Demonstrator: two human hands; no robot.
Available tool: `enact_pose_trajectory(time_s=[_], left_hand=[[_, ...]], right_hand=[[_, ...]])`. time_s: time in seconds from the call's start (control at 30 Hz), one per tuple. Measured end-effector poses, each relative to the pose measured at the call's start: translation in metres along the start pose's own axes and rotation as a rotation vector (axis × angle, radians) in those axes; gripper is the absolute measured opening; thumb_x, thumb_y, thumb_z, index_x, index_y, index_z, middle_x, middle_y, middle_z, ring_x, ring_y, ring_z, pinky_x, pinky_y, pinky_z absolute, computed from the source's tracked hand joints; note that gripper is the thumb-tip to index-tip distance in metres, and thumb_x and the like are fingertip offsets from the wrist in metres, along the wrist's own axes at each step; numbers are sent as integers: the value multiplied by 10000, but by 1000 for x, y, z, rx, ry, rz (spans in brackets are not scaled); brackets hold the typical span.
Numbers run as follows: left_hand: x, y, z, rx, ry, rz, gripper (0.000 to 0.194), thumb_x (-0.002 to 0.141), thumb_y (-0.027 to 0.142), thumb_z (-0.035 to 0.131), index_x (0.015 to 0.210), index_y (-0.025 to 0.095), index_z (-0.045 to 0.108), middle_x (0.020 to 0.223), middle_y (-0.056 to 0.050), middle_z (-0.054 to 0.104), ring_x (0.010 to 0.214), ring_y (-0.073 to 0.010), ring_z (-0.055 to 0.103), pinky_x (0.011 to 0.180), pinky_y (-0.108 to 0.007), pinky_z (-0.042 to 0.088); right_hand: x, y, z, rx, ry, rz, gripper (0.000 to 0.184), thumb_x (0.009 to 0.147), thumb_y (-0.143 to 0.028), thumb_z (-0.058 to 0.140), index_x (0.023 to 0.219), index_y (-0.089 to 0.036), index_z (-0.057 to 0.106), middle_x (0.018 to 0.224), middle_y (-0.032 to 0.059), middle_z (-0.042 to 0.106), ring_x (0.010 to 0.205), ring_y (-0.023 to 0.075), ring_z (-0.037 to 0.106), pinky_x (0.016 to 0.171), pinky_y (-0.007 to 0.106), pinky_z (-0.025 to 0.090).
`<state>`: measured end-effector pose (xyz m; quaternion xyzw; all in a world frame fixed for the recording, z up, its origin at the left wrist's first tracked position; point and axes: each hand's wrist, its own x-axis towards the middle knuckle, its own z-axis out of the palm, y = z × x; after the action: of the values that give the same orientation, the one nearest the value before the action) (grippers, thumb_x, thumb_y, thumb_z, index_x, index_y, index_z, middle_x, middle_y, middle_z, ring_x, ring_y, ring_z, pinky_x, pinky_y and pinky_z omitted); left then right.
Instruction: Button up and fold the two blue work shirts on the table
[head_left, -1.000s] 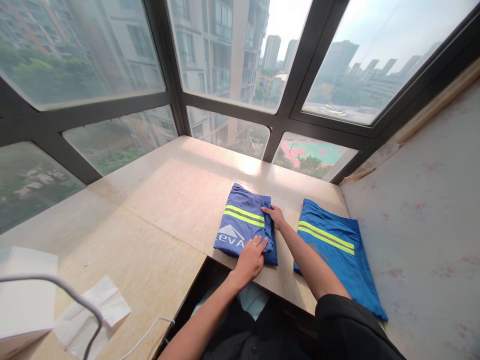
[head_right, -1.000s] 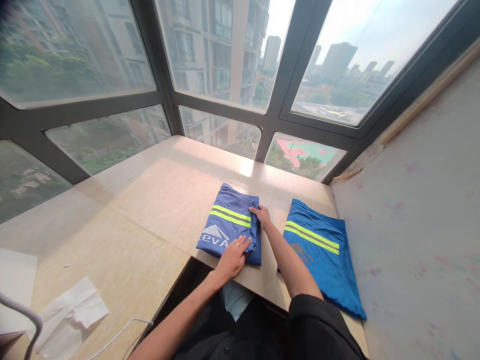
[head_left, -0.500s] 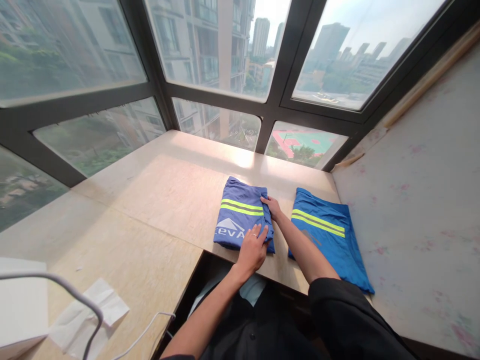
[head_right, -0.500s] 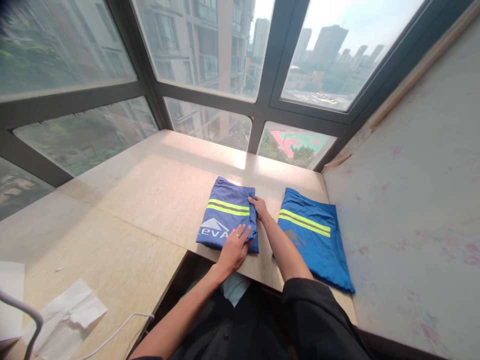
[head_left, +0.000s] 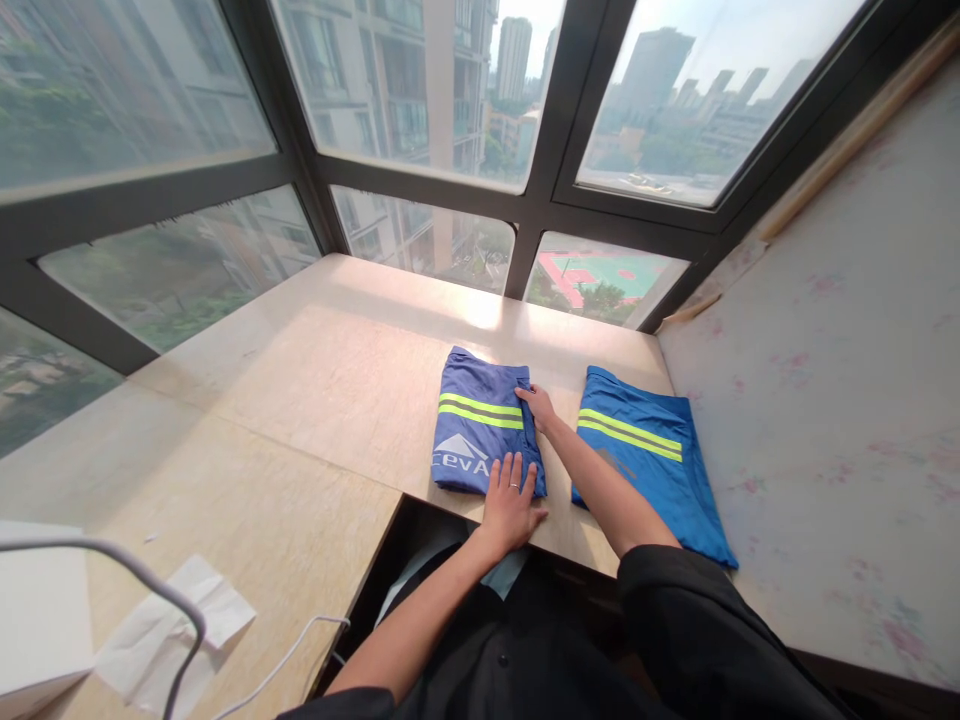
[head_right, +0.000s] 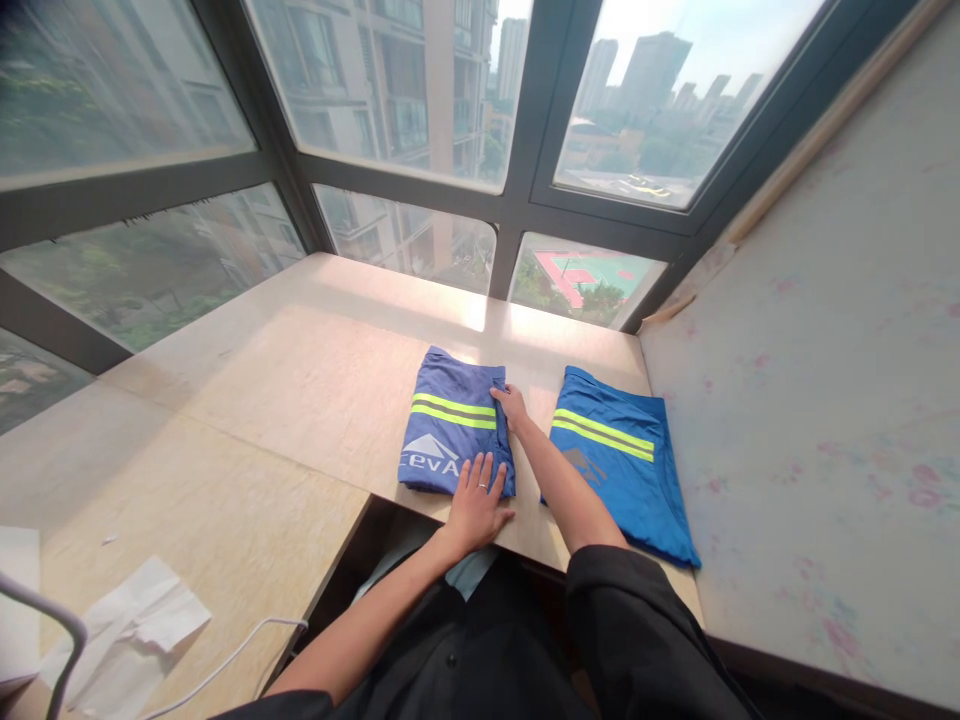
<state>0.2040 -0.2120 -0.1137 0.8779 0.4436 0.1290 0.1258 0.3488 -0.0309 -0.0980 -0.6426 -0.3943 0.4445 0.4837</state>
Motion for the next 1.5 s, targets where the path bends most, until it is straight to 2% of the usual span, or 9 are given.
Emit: enact_pose_trajectory(time_s=[0.13, 0.27, 0.4, 0.53, 0.67, 0.77, 0.97, 1.3, 1.5], left_hand=[[-1, 3, 1, 10, 2, -19, 838, 875, 622, 542, 1529, 132, 358, 1587, -239, 263, 1484, -404, 205, 1181, -605, 188], [3, 5, 0, 11, -3, -38, 853, 860, 617, 569, 1521, 117, 368, 1581, -247, 273, 1478, -414, 217, 1175, -611, 194], [0, -3, -10, -89, 37, 45, 699, 881, 523, 593, 1425, 94, 500, 1502, -251, 417, 1437, -403, 324, 1149, -595, 287], [-24, -27, -35, -213, 379, 189, 389, 943, 183, 469, 1316, 179, 581, 1449, -158, 503, 1432, -276, 376, 1119, -466, 402], [-53, -63, -55, -85, 772, -133, 512, 892, 139, 553, 1395, 164, 465, 1425, -200, 477, 1422, -324, 376, 1116, -524, 388], [-63, -94, -58, -94, 708, -222, 615, 878, 253, 626, 1438, 156, 391, 1442, -214, 446, 1396, -340, 405, 1109, -531, 402], [-53, -129, -49, -301, 388, -68, 885, 802, 257, 666, 1547, 170, 196, 1557, -198, 309, 1456, -325, 313, 1148, -509, 375], [-52, -134, -37, -409, 710, -369, 661, 710, -5, 423, 1331, 170, 561, 1285, -129, 591, 1210, -246, 588, 1046, -413, 507], [-64, -142, -38, -380, 525, -313, 575, 721, 42, 421, 1203, 200, 691, 1369, -102, 573, 1257, -255, 567, 1100, -440, 464]], right_hand=[[-20, -5, 7, -343, 170, -289, 539, 795, -213, 564, 1316, -94, 495, 1421, 204, 492, 1380, 279, 397, 1152, 462, 328], [-52, 6, 12, -844, -11, -750, 553, 897, -256, 510, 1428, -117, 445, 1565, 178, 331, 1470, 275, 258, 1196, 476, 246], [-64, 32, 7, -1054, -160, -643, 601, 963, -408, 476, 1468, -86, 422, 1567, 204, 333, 1466, 321, 285, 1181, 517, 255], [-58, 49, -1, -1090, -199, -590, 655, 996, -478, 403, 1488, -46, 395, 1573, 208, 319, 1476, 313, 278, 1190, 488, 254], [-56, 51, 0, -1102, -189, -596, 665, 1010, -498, 363, 1495, -45, 391, 1580, 189, 312, 1483, 297, 267, 1204, 464, 234], [-57, 51, 1, -1107, -174, -594, 658, 1009, -500, 366, 1497, -60, 395, 1579, 184, 317, 1483, 292, 271, 1203, 469, 236], [-59, 49, 0, -1101, -175, -592, 659, 1010, -503, 365, 1497, -61, 398, 1580, 173, 321, 1483, 288, 271, 1203, 462, 240], [-64, 47, 0, -1131, -157, -587, 669, 1007, -515, 359, 1504, -69, 391, 1585, 166, 313, 1481, 296, 271, 1201, 466, 244], [-67, 49, -3, -1153, -173, -579, 685, 1009, -541, 337, 1513, -78, 377, 1593, 151, 299, 1483, 280, 271, 1206, 459, 233]])
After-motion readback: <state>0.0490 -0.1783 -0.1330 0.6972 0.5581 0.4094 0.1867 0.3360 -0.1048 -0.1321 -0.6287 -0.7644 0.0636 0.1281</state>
